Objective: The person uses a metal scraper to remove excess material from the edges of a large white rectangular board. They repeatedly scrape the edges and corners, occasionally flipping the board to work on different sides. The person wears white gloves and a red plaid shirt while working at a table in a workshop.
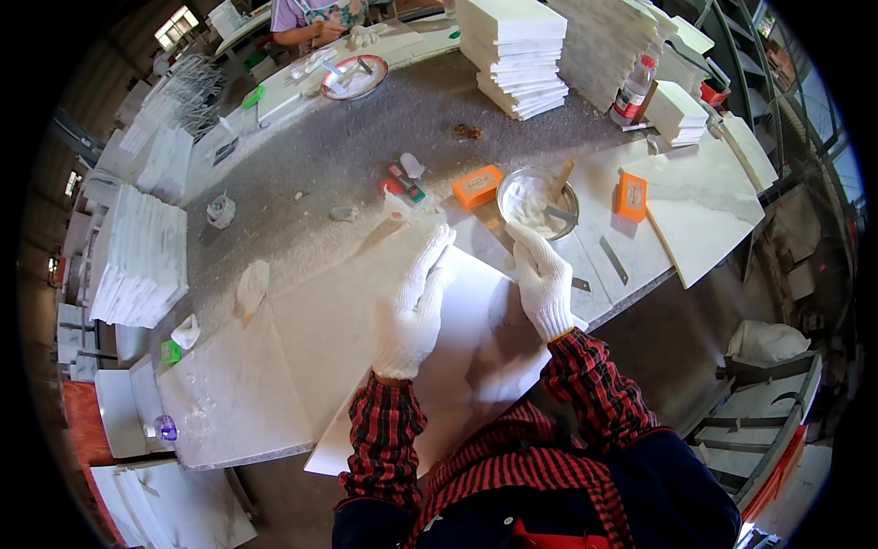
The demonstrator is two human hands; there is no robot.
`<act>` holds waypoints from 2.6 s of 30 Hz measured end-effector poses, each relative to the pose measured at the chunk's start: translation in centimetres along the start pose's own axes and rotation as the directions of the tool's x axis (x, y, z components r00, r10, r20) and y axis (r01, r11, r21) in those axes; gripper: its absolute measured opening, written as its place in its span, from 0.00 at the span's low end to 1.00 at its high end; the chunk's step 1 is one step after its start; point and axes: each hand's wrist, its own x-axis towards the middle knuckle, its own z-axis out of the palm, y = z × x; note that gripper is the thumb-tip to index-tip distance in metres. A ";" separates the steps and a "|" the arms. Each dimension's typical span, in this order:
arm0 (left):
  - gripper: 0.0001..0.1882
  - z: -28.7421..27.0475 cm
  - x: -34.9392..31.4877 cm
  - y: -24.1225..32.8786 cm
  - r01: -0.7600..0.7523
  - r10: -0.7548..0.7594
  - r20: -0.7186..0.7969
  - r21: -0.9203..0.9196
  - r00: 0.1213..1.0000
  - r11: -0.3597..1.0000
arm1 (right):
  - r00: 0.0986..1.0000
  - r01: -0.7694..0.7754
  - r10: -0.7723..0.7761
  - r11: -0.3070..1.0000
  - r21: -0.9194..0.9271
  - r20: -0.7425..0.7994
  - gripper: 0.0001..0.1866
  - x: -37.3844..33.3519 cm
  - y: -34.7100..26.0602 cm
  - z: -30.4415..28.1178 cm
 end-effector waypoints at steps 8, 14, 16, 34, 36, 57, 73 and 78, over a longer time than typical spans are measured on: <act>0.19 0.5 0.6 0.1 0.025 -0.032 -0.084 -0.084 0.996 0.996 | 0.942 -0.332 0.317 0.929 0.164 0.108 0.17 1.4 0.3 -1.9; 0.20 0.6 0.8 -2.4 -0.156 0.166 -0.119 0.090 0.979 0.984 | 0.888 -0.458 0.427 0.806 0.375 0.167 0.21 0.1 -1.2 -6.2; 0.21 0.6 0.8 -2.8 -0.179 0.194 -0.123 0.119 0.973 0.977 | 0.857 -0.513 0.469 0.742 0.431 0.212 0.24 -2.1 -2.7 -6.8; 0.22 0.1 1.5 -4.5 -0.087 0.081 -0.076 -0.083 0.994 0.993 | 0.762 -0.645 0.586 0.653 0.396 0.274 0.13 -8.4 -1.8 -1.3; 0.23 0.2 1.5 -4.2 -0.087 0.083 -0.070 -0.063 0.994 0.994 | 0.788 -0.613 0.573 0.700 0.367 0.225 0.12 -8.4 -2.4 -1.2; 0.31 0.3 1.1 -1.7 0.122 -0.122 0.010 -0.149 0.993 0.981 | 0.894 -0.446 0.441 0.894 0.051 0.082 0.13 2.3 0.2 -8.0; 0.31 0.6 0.8 -0.1 0.184 -0.184 0.012 -0.139 0.983 0.973 | 0.970 -0.185 0.240 0.820 -0.542 0.032 0.12 7.8 5.2 -6.1; 0.27 0.8 0.8 -0.4 0.094 -0.099 -0.060 -0.092 0.993 0.991 | 0.977 -0.104 0.195 0.793 -0.600 0.087 0.12 8.8 6.2 -5.3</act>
